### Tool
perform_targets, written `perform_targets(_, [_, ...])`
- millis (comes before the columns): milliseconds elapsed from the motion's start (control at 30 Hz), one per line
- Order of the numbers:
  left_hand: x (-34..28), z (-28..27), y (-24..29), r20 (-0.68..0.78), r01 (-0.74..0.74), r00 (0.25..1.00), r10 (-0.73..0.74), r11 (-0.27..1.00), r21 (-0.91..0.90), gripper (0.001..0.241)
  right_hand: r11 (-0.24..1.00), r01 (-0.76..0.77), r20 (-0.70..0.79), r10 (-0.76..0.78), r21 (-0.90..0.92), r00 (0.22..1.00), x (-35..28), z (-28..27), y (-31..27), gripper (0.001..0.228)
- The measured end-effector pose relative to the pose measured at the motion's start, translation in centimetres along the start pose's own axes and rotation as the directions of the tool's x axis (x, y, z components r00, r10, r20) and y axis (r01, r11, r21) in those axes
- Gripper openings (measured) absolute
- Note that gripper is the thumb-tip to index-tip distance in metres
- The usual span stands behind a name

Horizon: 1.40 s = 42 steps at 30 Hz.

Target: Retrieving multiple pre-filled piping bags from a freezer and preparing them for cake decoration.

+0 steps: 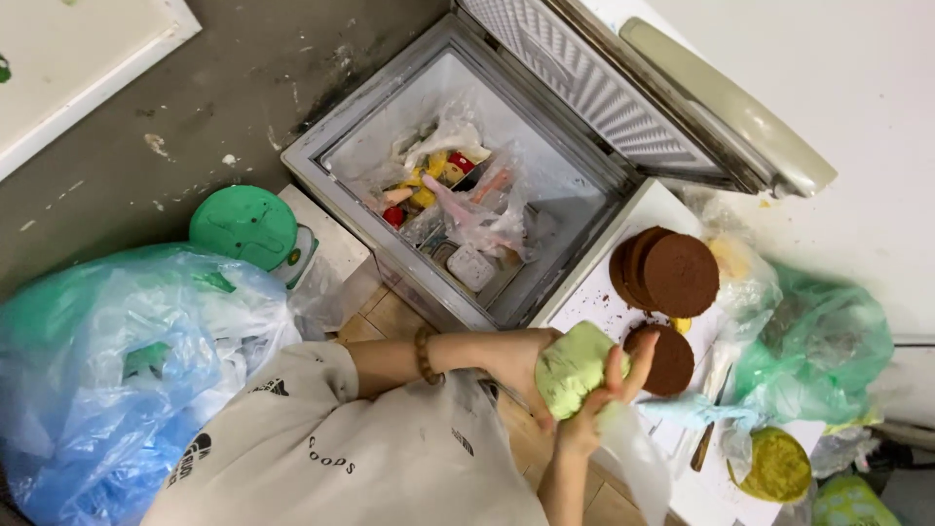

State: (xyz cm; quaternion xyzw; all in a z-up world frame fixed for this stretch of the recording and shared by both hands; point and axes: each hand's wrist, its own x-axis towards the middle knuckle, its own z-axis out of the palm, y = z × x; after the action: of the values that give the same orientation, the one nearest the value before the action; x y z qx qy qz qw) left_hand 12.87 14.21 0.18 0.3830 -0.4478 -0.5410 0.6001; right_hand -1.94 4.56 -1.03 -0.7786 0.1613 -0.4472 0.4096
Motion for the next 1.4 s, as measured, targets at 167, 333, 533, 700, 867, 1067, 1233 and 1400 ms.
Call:
perform_targets(167, [0.4,2.2,1.2,0.168,-0.269,0.962,0.213,0.658,0.703,0.070,0.854,-0.249,-0.071,0.314,0.457,0.947,-0.3,1.5,0.9,0.067])
perform_targets(333, [1.3,-0.3,1.5,0.193,0.072,0.979,-0.059,0.995,-0.064,0.090,0.878,-0.189,-0.178,0.292,0.440,0.940,0.6,2.1,-4.0,0.069])
perform_targets(533, [0.8,1.1,3.0,0.191,-0.203,0.977,0.095,0.694,0.691,0.091,0.792,-0.251,-0.098,0.363,0.557,0.927,-1.1,1.2,-0.5,0.064])
perform_targets(700, [0.4,0.0,-0.4,0.123,-0.170,0.982,0.145,0.960,0.222,0.079,0.830,-0.211,-0.175,0.343,0.517,0.923,-0.1,2.5,-3.7,0.067])
perform_targets(867, [0.5,0.5,1.0,0.156,0.032,0.980,-0.123,0.874,0.485,0.082,0.817,-0.308,-0.108,0.407,0.488,0.907,-1.0,1.6,-0.7,0.066])
perform_targets(1067, [0.2,0.7,0.2,0.134,-0.445,0.885,0.446,0.724,0.528,0.074,0.870,-0.202,-0.155,0.299,0.450,0.942,-0.6,3.0,-3.0,0.069])
perform_targets(1233, [0.3,-0.6,-3.8,0.174,0.116,0.971,-0.163,0.961,0.250,0.058,0.794,-0.272,-0.152,0.412,0.544,0.898,-1.4,2.2,-0.9,0.062])
perform_targets(1400, [-1.3,1.7,-5.7,0.107,0.009,0.994,-0.029,0.983,0.182,0.058,0.555,-0.228,-0.061,0.453,0.800,0.889,0.3,-1.6,0.7,0.040])
